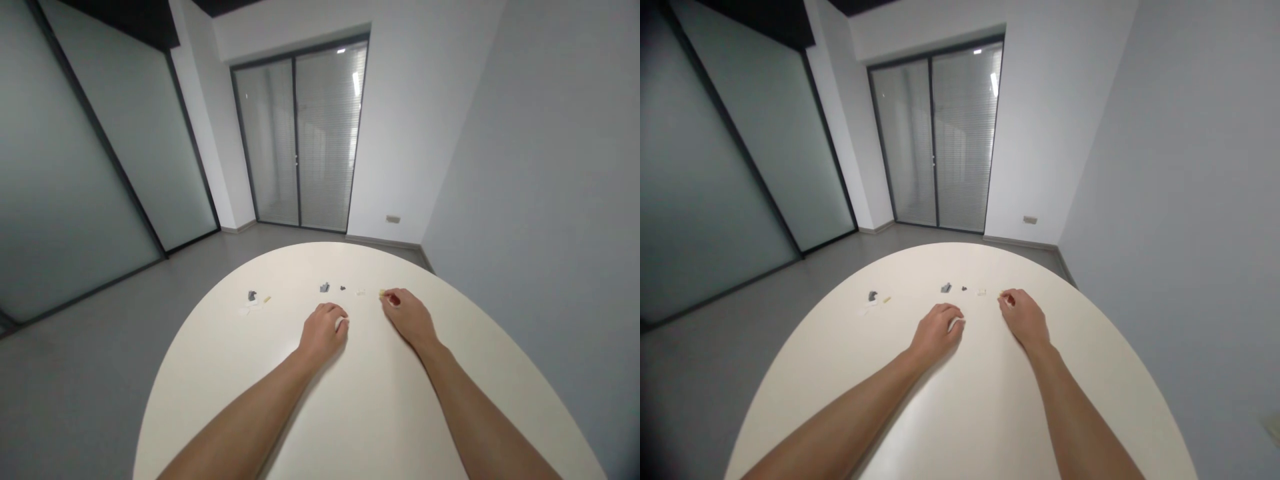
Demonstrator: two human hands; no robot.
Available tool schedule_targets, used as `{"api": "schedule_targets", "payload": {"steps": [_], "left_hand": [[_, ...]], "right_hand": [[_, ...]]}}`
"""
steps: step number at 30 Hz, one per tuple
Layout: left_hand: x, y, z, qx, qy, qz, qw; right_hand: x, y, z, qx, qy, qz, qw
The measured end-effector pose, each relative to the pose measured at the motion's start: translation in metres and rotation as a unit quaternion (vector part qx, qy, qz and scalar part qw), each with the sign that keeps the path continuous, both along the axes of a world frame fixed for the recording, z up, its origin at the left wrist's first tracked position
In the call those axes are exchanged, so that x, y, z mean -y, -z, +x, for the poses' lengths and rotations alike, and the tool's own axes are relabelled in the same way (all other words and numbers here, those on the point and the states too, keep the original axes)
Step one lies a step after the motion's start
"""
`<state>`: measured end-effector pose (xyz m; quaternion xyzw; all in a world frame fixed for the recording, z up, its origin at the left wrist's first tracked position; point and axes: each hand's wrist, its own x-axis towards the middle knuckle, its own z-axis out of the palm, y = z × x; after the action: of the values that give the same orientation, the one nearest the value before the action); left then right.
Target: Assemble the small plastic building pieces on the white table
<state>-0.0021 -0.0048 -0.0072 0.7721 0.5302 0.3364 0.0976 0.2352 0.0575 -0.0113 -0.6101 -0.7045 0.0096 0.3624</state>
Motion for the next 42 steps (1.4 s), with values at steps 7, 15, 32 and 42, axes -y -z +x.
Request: {"api": "schedule_targets", "payload": {"steps": [7,15,32,42], "left_hand": [[-0.006,-0.006,-0.026,-0.023,-0.138,0.007,0.990],[-0.015,-0.009,-0.067,-0.112,-0.333,-0.084,0.932],[-0.006,-0.009,-0.053,-0.213,-0.335,-0.126,0.909],[0.020,-0.002,0.001,-0.134,-0.153,-0.008,0.979]], "right_hand": [[0.017,0.004,-0.029,0.105,-0.161,0.008,0.981],[0.022,0.000,-0.034,0.147,-0.146,0.000,0.978],[0.029,0.010,-0.023,0.124,-0.167,-0.011,0.978],[0.033,0.005,-0.028,0.120,-0.156,-0.013,0.980]]}}
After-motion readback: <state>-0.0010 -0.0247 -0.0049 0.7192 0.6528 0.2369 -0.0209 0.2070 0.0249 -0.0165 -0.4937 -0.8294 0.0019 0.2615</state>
